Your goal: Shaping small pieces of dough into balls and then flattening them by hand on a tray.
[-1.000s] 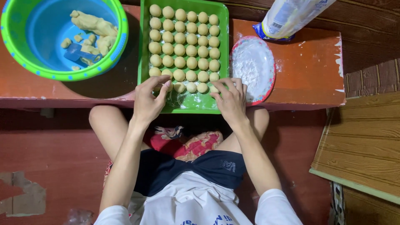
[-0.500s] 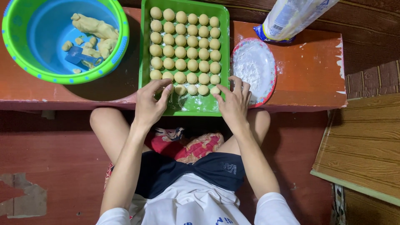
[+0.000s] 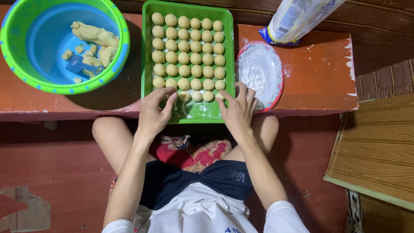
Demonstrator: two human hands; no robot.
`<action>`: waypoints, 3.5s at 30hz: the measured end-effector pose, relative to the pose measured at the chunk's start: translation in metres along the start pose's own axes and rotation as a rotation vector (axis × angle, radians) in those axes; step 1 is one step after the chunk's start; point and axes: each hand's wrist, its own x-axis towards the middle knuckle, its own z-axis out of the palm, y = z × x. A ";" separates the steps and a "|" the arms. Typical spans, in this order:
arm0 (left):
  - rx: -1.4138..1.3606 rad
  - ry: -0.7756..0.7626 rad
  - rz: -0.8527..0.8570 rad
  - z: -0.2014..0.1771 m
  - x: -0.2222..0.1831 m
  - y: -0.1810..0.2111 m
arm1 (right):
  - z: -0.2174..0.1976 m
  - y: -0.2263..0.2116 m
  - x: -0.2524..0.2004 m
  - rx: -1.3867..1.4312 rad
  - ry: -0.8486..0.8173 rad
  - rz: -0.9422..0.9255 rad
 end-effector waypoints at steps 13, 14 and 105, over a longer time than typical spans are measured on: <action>-0.003 0.004 0.006 0.000 -0.001 0.001 | 0.001 0.002 -0.003 -0.033 0.070 0.026; 0.002 0.000 0.013 0.000 -0.001 0.001 | 0.000 0.001 -0.002 -0.023 0.047 0.046; 0.625 -0.529 -0.582 -0.177 0.131 -0.156 | 0.083 -0.264 0.183 0.232 -0.131 -0.250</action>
